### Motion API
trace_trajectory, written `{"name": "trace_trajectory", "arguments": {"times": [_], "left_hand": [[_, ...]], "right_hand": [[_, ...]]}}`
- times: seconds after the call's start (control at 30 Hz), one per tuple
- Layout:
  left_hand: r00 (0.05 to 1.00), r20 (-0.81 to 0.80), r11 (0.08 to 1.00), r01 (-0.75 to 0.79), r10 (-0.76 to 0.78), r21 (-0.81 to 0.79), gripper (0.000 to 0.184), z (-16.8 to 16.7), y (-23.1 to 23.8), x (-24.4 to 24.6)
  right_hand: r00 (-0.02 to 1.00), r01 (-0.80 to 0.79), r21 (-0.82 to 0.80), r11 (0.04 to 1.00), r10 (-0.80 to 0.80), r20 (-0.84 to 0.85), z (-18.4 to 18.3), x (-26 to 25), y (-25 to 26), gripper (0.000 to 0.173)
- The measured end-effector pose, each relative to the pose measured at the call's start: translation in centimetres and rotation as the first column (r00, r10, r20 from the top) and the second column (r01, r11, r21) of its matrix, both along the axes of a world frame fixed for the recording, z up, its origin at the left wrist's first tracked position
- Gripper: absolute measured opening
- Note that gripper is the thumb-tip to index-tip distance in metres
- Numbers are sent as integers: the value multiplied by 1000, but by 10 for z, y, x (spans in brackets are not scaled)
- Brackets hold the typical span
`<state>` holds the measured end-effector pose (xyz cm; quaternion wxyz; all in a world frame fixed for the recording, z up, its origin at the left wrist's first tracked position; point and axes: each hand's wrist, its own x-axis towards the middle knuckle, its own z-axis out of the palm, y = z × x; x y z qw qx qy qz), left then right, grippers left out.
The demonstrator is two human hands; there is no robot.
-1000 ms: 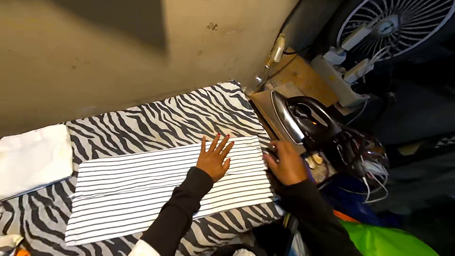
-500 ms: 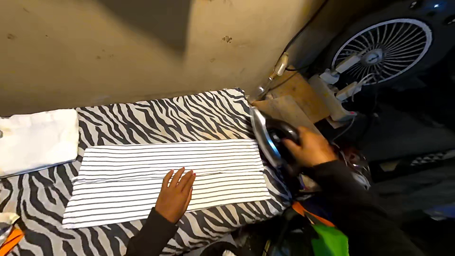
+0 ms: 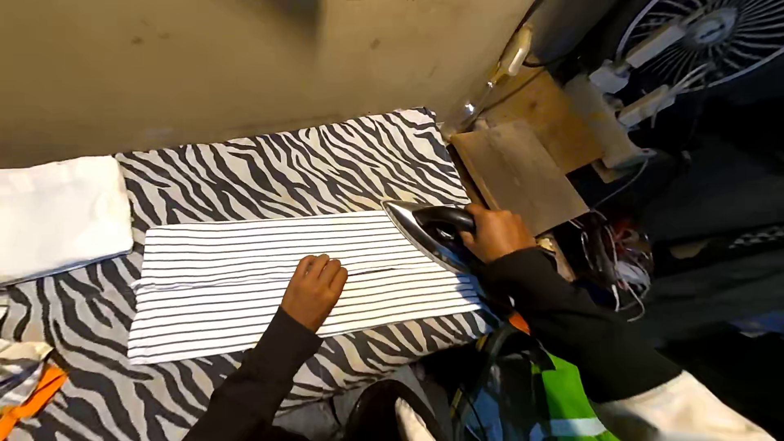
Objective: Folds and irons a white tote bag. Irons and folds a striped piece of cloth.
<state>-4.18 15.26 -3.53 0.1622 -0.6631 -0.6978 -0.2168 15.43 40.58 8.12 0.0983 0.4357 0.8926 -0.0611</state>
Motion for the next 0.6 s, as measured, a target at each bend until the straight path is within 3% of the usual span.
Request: {"name": "trace_trajectory", "arguments": {"times": [0.07, 0.13, 0.27, 0.4, 0.53, 0.6], "left_hand": [[999, 44, 1000, 20, -19, -5, 14, -3, -4, -4], [995, 97, 1000, 7, -5, -14, 15, -2, -12, -9], [994, 96, 998, -54, 57, -37, 18, -3, -40, -32], [992, 0, 990, -129, 129, -66, 17, 6, -61, -55], [982, -67, 980, -183, 178, -73, 18, 7, -84, -82], [981, -77, 981, -185, 181, -53, 17, 11, -96, -94]], "right_hand": [[963, -262, 49, 964, 264, -44, -5, 10, 2, 22], [862, -496, 98, 863, 503, -68, -9, 12, -1, 18], [912, -405, 66, 912, 408, -49, -5, -19, -31, 17], [849, -519, 49, 853, 522, -81, -6, -54, -59, 16], [842, -531, 45, 846, 533, -88, -6, -79, -81, 14], [745, -651, 76, 755, 655, -130, -12, -80, -77, 15]]}}
